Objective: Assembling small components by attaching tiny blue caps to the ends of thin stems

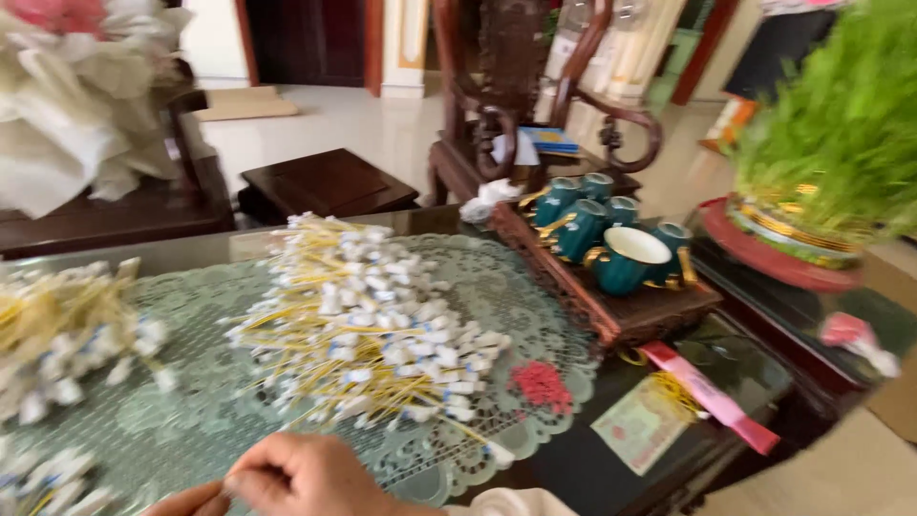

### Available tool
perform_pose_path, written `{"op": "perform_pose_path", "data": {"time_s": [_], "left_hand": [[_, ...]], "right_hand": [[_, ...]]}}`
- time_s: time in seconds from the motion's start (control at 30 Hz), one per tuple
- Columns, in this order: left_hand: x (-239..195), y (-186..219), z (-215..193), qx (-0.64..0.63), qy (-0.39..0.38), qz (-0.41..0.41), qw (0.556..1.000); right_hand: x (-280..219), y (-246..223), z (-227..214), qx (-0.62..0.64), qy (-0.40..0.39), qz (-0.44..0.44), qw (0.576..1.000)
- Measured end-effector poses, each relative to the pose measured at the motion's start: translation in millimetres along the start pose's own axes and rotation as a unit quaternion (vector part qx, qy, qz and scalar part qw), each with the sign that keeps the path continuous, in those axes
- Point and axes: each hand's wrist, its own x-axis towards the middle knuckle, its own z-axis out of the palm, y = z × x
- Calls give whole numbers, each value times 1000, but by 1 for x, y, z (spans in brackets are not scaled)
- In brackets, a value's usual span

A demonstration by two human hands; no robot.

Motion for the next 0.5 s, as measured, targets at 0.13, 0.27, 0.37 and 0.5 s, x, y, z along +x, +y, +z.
{"op": "perform_pose_path", "data": {"time_s": [0.13, 0.27, 0.37, 0.5], "left_hand": [[-76, 225, -20, 76, 19, -200, 977], [-85, 222, -22, 27, 35, -109, 993], [-88, 220, -20, -56, 14, -81, 995], [-84, 210, -17, -196, -22, -63, 978]], "right_hand": [[-3, -16, 3, -92, 85, -165, 978], [-2, -18, 2, -119, 72, -175, 975], [-3, -20, 0, -134, 69, -125, 981], [0, -22, -5, -103, 42, -63, 992]]}}
